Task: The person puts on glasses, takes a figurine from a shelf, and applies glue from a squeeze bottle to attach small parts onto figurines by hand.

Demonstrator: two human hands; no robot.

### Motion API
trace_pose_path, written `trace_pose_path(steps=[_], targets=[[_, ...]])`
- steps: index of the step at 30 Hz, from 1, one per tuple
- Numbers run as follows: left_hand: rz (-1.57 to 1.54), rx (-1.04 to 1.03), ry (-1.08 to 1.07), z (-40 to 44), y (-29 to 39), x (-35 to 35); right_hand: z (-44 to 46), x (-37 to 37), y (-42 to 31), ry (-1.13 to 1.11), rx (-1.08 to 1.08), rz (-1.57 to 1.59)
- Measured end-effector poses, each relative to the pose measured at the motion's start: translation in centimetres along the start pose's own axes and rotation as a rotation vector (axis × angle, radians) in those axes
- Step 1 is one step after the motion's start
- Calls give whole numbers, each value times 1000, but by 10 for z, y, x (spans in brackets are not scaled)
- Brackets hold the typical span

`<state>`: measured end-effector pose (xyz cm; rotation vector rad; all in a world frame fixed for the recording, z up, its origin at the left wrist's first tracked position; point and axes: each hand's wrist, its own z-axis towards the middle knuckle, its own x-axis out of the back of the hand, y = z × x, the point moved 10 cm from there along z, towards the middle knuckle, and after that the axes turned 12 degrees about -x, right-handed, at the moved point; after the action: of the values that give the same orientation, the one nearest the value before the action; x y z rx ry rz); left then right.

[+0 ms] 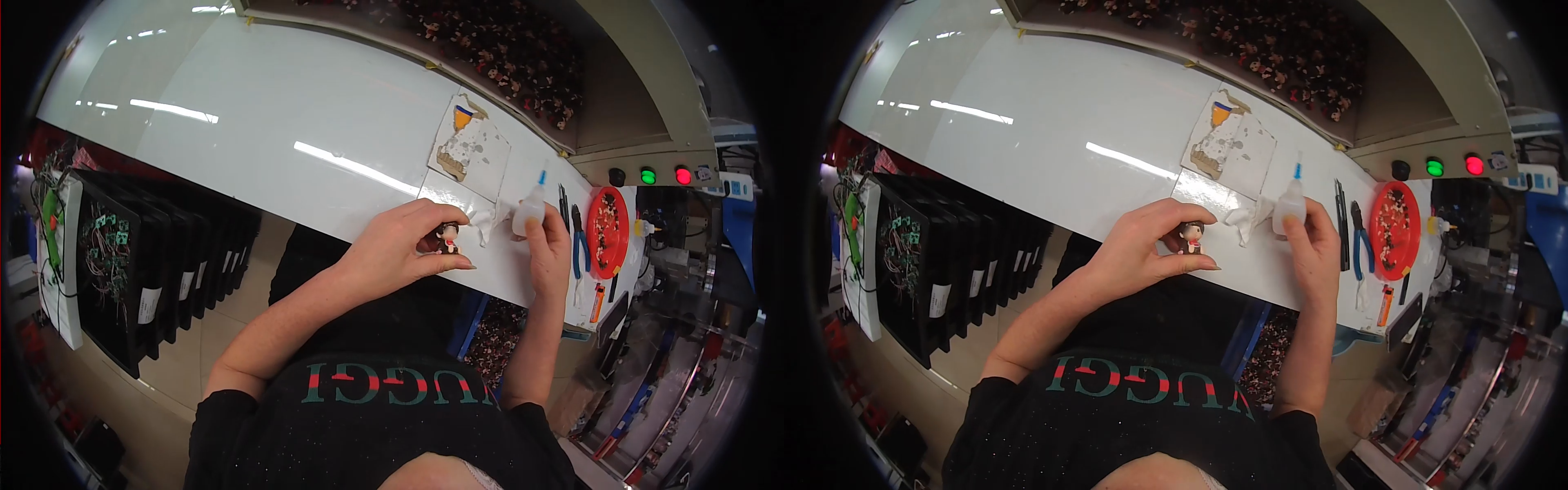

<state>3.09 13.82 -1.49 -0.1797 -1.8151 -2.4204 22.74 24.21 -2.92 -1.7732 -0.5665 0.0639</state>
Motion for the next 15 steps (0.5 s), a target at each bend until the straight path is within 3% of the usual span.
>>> trace_pose_path(steps=[6, 12, 15], targets=[[18, -11, 28, -1, 2, -1, 9, -14, -34, 41, 141, -504], [186, -3, 24, -5, 2, -3, -13, -4, -45, 308, 284, -629], [170, -1, 25, -6, -2, -3, -49, 36, -39, 404, 284, -500]])
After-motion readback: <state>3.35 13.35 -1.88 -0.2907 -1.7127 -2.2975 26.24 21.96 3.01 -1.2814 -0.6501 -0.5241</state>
